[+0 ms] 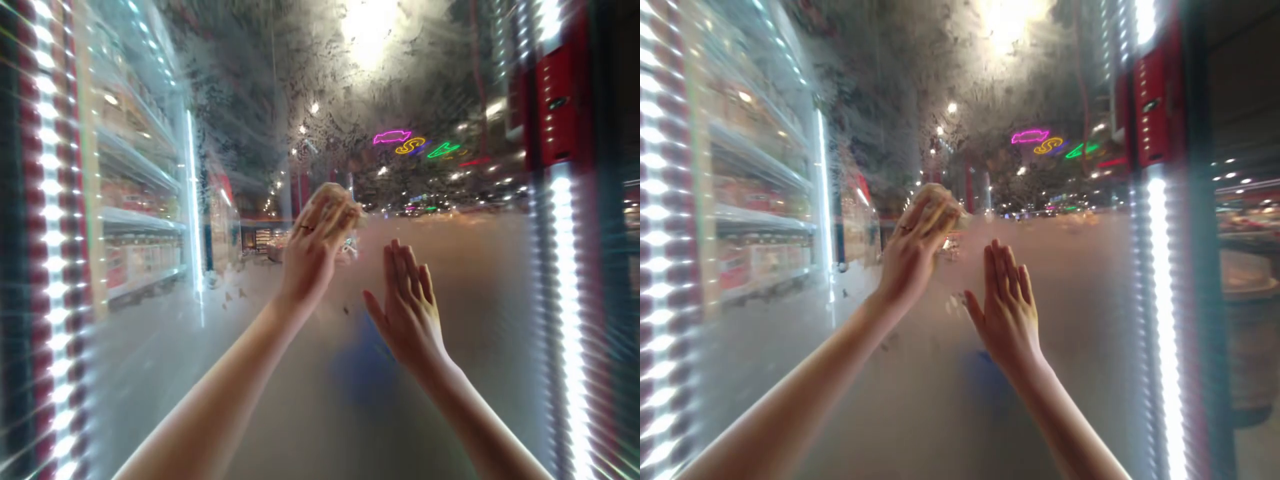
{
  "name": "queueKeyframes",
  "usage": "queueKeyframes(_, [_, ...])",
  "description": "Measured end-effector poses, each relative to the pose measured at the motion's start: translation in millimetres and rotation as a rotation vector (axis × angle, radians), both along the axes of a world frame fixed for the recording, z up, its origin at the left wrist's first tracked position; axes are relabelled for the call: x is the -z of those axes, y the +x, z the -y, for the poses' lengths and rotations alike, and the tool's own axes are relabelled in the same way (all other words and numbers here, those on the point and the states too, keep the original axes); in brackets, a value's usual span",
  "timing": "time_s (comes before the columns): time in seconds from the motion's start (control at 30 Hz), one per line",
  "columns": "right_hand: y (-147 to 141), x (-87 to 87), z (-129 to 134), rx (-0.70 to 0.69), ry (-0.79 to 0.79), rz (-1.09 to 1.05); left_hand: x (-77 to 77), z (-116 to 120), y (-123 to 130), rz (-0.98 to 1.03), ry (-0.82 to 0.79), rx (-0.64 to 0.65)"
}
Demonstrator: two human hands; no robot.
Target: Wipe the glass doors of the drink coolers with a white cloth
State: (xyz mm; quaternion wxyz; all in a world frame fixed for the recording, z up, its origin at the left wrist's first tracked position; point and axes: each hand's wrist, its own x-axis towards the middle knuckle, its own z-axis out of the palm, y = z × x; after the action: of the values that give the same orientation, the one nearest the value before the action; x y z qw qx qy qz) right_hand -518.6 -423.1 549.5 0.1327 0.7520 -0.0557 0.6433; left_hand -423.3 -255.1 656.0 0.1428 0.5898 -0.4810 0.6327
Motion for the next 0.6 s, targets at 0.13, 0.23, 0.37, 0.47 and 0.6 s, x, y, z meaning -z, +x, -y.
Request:
queueKeyframes(0.13, [-3.3,8.2,-4.1,0.033,0.033,-0.034,-6.9,5.4,-7.9,0.145,0.231,-0.01])
queueKeyframes(0.23, [-5.3,11.2,-5.5,0.039,0.055,-0.047,-19.7,-4.7,-1.4,0.085,0.13,-0.004])
queueKeyframes(0.37, [-5.7,12.6,-4.0,0.038,0.073,-0.068,-27.6,2.0,1.9,0.009,0.008,0.045])
queueKeyframes(0.47, [-6.5,14.0,-1.6,0.041,0.091,-0.094,-21.8,13.6,-1.0,0.081,0.131,0.083])
queueKeyframes(0.6, [-8.2,18.7,2.8,0.065,0.116,-0.139,-26.0,14.7,-0.6,0.132,0.244,0.125])
